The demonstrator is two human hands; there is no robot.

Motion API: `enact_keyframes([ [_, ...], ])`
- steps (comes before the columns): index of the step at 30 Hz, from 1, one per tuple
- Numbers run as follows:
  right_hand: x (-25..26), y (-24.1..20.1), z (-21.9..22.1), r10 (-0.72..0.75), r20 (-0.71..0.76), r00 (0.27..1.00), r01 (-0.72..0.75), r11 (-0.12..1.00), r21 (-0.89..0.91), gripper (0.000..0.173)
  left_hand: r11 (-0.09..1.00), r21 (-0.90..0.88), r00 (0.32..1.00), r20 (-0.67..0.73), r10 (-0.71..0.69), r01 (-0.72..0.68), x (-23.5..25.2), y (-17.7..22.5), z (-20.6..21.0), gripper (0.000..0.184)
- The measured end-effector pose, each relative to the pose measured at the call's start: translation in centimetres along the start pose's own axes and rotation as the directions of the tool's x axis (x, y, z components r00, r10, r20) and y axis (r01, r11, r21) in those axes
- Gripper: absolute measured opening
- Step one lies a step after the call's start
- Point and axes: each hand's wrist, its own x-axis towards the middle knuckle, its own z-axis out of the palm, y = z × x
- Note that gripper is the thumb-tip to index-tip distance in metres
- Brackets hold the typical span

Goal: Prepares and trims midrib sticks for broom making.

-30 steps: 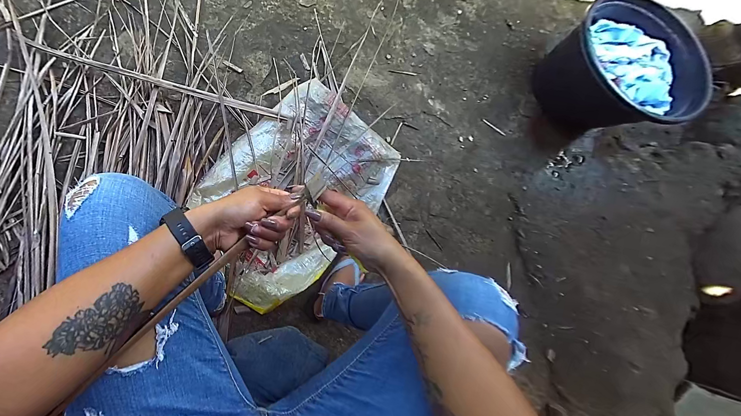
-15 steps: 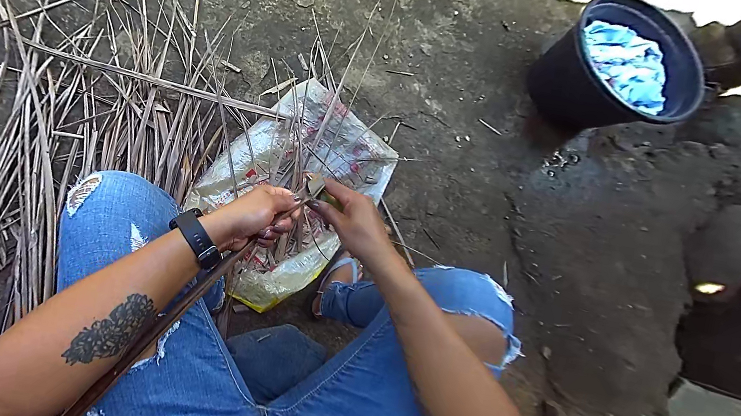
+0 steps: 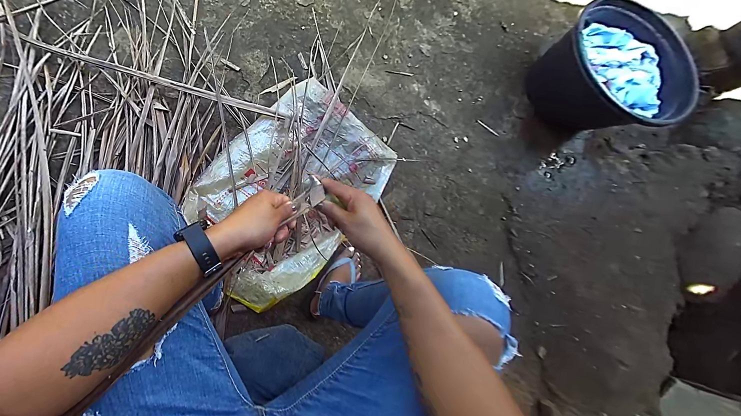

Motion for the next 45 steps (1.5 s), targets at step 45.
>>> enact_keyframes([
  [45, -0.3, 1.0, -4.4, 0.134, -0.494, 0.859, 0.113, 0.892, 0.438, 0.047, 0.875, -0.451, 0.902, 0.429, 0.041, 0.175, -1.0, 0.9, -1.7, 0.038],
])
